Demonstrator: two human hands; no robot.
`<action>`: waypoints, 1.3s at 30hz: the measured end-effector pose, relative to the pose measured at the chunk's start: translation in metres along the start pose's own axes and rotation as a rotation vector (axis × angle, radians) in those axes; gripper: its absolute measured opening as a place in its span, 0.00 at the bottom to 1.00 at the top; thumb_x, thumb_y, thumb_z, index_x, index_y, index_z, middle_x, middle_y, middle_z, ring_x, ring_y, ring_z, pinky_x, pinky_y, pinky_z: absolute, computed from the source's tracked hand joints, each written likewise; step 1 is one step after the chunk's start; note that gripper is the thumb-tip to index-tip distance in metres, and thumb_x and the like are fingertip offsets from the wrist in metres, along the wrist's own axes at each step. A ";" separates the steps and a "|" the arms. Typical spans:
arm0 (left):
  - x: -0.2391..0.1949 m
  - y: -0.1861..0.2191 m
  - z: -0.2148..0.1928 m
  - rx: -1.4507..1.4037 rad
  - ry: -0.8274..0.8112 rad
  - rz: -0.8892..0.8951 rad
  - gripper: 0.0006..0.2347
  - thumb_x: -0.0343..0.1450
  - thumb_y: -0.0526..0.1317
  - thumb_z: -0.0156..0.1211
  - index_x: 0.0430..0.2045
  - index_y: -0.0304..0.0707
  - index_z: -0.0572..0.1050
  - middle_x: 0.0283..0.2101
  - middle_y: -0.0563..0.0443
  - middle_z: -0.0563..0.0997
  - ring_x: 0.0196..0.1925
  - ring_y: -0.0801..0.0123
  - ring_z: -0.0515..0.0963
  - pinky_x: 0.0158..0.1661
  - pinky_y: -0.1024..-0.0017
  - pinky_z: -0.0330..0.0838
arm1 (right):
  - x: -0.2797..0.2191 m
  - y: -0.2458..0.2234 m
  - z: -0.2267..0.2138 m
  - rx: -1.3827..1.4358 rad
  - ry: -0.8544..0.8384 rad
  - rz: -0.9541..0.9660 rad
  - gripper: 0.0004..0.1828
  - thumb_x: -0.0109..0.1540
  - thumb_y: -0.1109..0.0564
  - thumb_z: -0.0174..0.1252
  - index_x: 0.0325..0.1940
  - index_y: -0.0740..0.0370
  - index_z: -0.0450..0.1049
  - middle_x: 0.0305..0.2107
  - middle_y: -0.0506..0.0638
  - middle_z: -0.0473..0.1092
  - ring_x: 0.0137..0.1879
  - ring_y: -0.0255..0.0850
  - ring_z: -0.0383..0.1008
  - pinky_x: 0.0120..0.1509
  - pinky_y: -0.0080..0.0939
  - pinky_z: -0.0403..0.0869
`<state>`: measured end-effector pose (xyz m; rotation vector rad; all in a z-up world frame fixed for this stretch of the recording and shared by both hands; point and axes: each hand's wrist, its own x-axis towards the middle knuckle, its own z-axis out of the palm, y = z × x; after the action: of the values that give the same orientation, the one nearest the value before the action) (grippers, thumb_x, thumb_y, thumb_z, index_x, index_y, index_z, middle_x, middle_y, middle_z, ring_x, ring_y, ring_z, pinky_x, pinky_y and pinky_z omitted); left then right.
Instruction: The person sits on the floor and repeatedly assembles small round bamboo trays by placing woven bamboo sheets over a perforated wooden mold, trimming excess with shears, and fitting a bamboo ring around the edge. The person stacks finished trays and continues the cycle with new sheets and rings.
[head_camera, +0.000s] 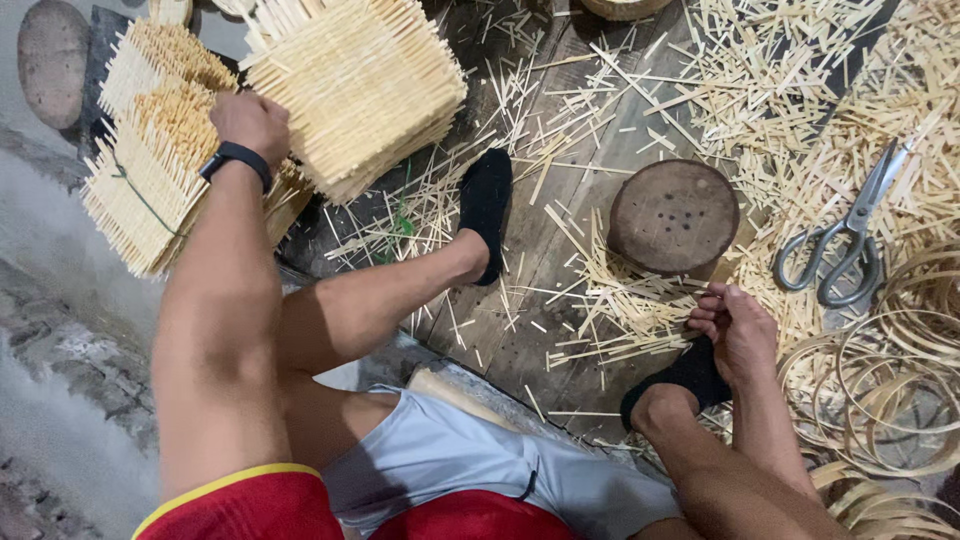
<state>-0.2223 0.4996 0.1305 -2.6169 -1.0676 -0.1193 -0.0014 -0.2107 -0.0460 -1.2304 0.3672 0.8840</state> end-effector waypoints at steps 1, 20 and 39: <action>-0.001 0.000 0.000 -0.151 -0.056 -0.099 0.08 0.66 0.39 0.75 0.29 0.33 0.83 0.34 0.29 0.81 0.38 0.44 0.81 0.43 0.54 0.75 | 0.000 0.000 -0.001 0.004 -0.002 0.004 0.20 0.74 0.47 0.52 0.54 0.69 0.71 0.36 0.53 0.72 0.39 0.41 0.75 0.45 0.41 0.78; 0.045 0.038 -0.156 -1.579 0.034 0.008 0.03 0.78 0.31 0.65 0.39 0.34 0.76 0.38 0.53 0.80 0.39 0.69 0.80 0.41 0.70 0.77 | -0.009 -0.021 0.008 0.030 0.005 -0.064 0.19 0.75 0.48 0.53 0.54 0.70 0.71 0.37 0.56 0.73 0.41 0.45 0.75 0.46 0.44 0.77; -0.117 0.424 0.045 -1.601 -0.842 -0.003 0.23 0.61 0.31 0.77 0.50 0.29 0.74 0.47 0.47 0.83 0.45 0.71 0.84 0.48 0.73 0.80 | 0.039 -0.073 0.045 -0.075 0.085 -0.121 0.20 0.58 0.69 0.65 0.54 0.70 0.73 0.41 0.54 0.78 0.42 0.37 0.80 0.49 0.36 0.80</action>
<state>-0.0141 0.1499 -0.0423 -4.3187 -1.6304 0.3078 0.0684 -0.1587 -0.0098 -1.3484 0.3259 0.7490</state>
